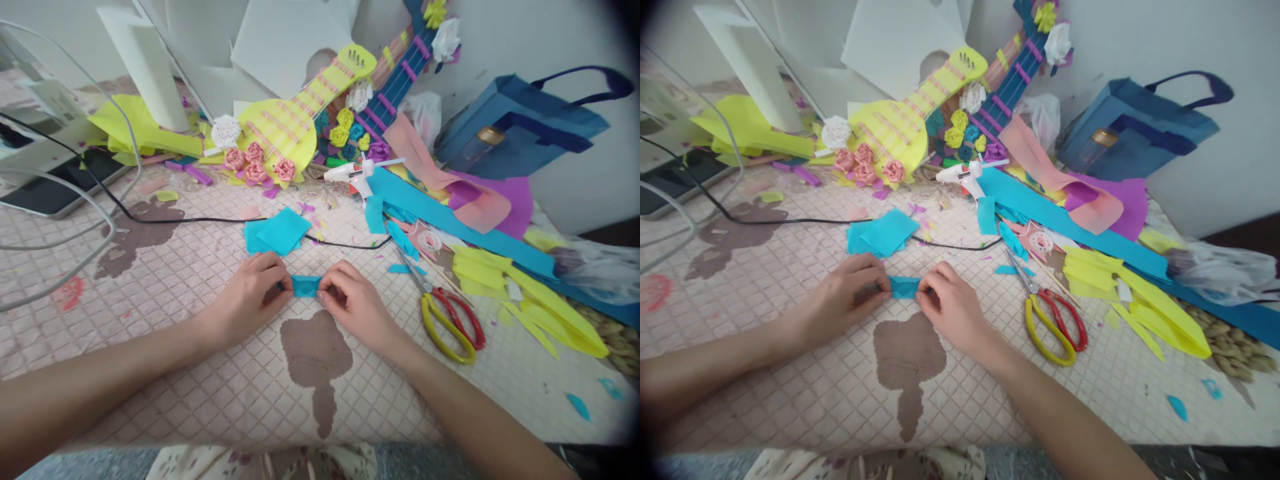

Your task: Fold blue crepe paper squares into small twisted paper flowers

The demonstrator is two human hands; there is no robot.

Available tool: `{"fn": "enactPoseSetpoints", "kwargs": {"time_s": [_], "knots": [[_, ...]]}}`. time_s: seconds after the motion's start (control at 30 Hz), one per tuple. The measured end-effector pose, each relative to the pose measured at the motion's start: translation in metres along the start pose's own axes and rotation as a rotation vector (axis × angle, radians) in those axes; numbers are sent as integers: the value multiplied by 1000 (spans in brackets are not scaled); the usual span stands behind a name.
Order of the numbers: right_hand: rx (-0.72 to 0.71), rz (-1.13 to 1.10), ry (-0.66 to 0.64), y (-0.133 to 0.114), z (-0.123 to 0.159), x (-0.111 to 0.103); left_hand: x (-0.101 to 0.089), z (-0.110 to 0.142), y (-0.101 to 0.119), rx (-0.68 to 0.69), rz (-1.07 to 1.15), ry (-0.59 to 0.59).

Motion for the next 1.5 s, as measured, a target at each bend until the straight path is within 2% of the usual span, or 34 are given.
{"fn": "enactPoseSetpoints", "kwargs": {"time_s": [0.73, 1.5], "knots": [[32, 45, 26, 0, -1, 3, 1, -2, -2, -31, 15, -8], [110, 109, 36, -6, -3, 5, 4, -5, -1, -49, -88, 8]]}}
Point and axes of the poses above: each hand's wrist, its own z-axis away from the middle knuckle, its own x-axis out of the palm, y = z × x, the point moved 3 cm from there along -z, towards the middle knuckle, and after that the axes turned 7 degrees about -x, right-handed, at the moved point
